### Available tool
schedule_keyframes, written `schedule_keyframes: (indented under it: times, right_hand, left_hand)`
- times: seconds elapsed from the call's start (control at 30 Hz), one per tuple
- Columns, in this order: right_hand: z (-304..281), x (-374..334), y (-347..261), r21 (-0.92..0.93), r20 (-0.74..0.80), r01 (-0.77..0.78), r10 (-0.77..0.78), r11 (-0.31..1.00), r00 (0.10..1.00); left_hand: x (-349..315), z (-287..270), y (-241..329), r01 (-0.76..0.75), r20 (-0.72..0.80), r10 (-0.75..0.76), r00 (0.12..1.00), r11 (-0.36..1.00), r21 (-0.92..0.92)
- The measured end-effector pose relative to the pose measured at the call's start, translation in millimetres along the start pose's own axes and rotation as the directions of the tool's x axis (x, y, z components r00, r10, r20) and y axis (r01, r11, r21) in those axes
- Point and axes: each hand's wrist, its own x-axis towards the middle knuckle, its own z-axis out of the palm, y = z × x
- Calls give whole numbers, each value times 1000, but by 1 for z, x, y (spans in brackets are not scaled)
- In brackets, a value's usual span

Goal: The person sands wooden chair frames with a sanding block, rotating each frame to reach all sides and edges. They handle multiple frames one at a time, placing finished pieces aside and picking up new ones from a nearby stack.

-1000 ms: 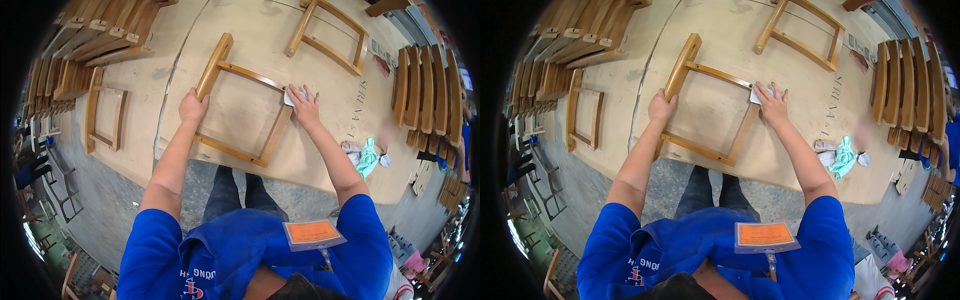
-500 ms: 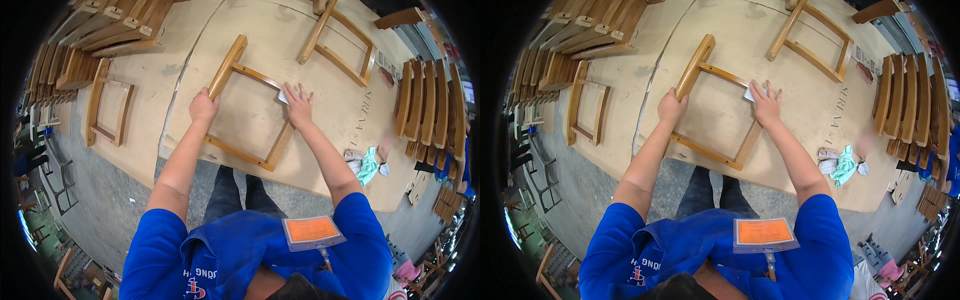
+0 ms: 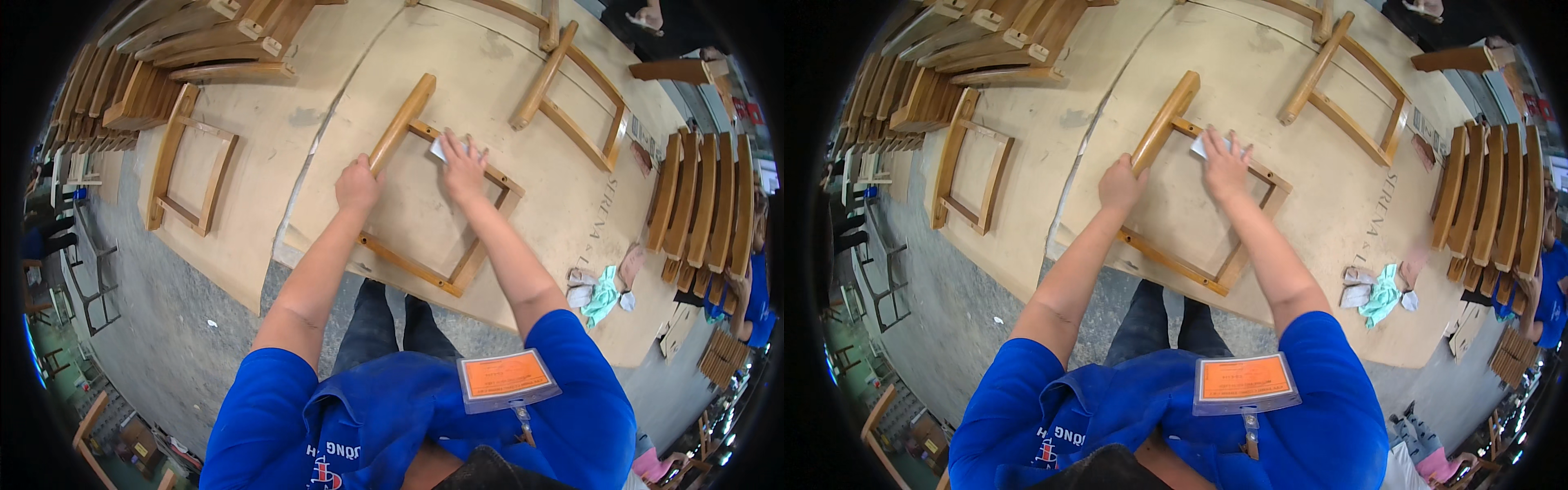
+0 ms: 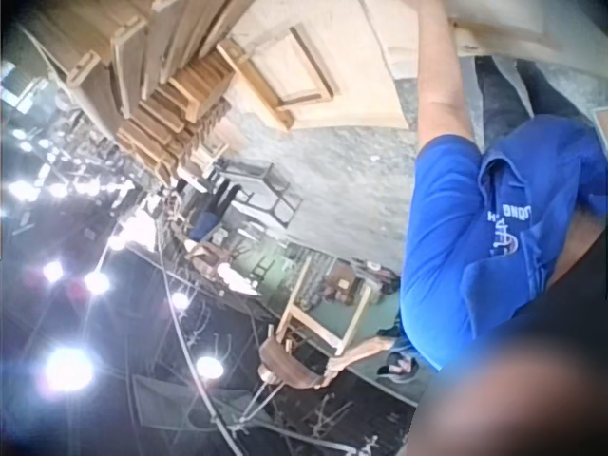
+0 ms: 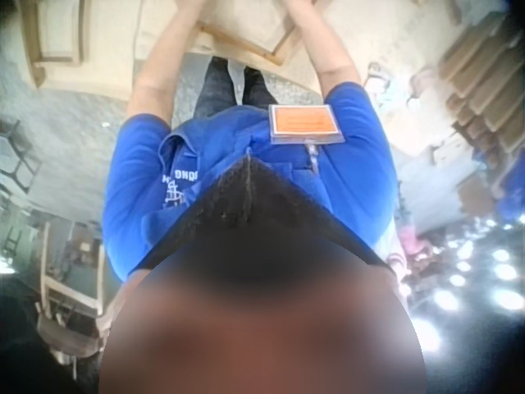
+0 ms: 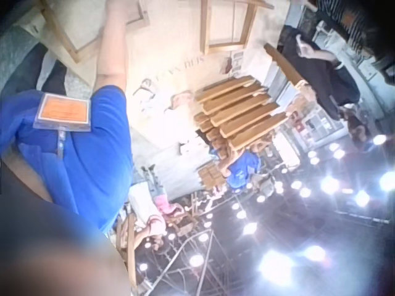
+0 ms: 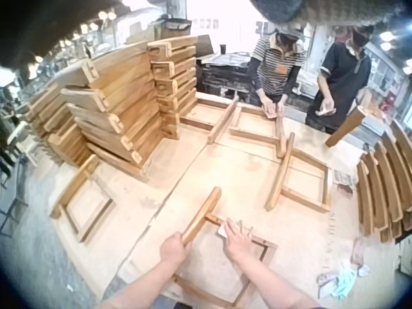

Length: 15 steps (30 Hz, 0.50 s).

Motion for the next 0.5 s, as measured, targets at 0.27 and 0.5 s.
schedule_keyframes:
  times: [0.27, 0.5]
  right_hand:
    - [5, 23, -24, -39, -27, 120, -121, 992, 992]
    - [20, 16, -4, -92, -46, 161, -165, 983, 985]
  left_hand:
    - [3, -10, 2, 71, 136, -67, 988, 997, -21]
    - [1, -8, 7, 79, 105, -81, 991, 997, 23]
